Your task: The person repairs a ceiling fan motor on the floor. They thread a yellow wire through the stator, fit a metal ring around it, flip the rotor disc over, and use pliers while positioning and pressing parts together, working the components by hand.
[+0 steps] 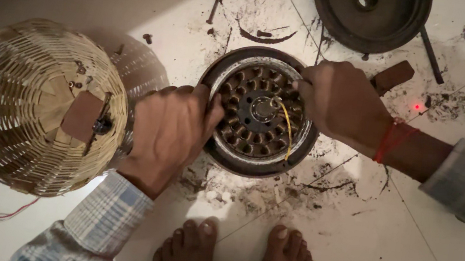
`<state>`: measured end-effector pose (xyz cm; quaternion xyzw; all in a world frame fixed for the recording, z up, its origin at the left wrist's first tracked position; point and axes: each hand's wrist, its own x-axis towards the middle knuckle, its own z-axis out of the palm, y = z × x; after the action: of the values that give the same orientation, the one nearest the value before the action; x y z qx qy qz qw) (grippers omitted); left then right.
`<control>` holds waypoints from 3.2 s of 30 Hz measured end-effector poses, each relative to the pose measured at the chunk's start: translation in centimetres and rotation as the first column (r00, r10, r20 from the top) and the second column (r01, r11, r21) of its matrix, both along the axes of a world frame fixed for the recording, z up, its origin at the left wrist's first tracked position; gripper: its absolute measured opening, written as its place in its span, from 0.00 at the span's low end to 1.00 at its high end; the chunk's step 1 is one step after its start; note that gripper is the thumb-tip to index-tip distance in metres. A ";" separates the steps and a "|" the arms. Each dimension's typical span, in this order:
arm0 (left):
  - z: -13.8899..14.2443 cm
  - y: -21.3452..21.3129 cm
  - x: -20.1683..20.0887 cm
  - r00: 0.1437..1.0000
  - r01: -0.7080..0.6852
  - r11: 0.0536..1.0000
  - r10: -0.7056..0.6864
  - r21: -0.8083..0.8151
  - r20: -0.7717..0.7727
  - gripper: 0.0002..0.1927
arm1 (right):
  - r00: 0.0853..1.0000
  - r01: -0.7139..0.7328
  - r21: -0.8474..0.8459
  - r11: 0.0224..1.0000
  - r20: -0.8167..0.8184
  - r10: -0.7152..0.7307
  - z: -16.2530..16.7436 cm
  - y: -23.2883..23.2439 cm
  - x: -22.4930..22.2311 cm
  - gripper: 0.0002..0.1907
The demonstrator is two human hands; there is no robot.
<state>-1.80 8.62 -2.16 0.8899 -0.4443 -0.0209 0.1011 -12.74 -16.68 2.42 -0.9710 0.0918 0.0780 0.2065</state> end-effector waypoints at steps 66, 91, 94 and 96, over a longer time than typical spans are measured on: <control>0.9 -2.1 1.2 0.913 0.365 0.927 -0.375 -0.089 -0.163 0.81 | 0.897 -0.429 -0.120 0.895 0.061 0.438 0.7 0.6 -1.1 0.74; 0.6 0.3 3.1 0.845 0.102 0.955 -0.230 -0.277 -0.482 0.69 | 0.984 -0.038 -0.197 0.980 -0.180 0.002 1.1 3.0 -3.6 0.69; 0.7 0.5 2.4 0.772 0.028 0.964 -0.188 -0.263 -0.607 0.64 | 0.975 0.076 -0.185 0.980 -0.191 -0.111 1.9 2.8 -3.6 0.52; 0.7 0.1 1.7 0.708 -0.023 0.966 -0.166 -0.257 -0.686 0.61 | 0.999 -0.013 -0.097 0.995 -0.040 0.009 2.2 2.2 -3.5 0.41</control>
<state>-0.07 8.73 -1.48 0.7772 -0.4058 -0.3061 0.3709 -16.25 -14.52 4.60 -0.9786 0.0941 0.0939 0.1569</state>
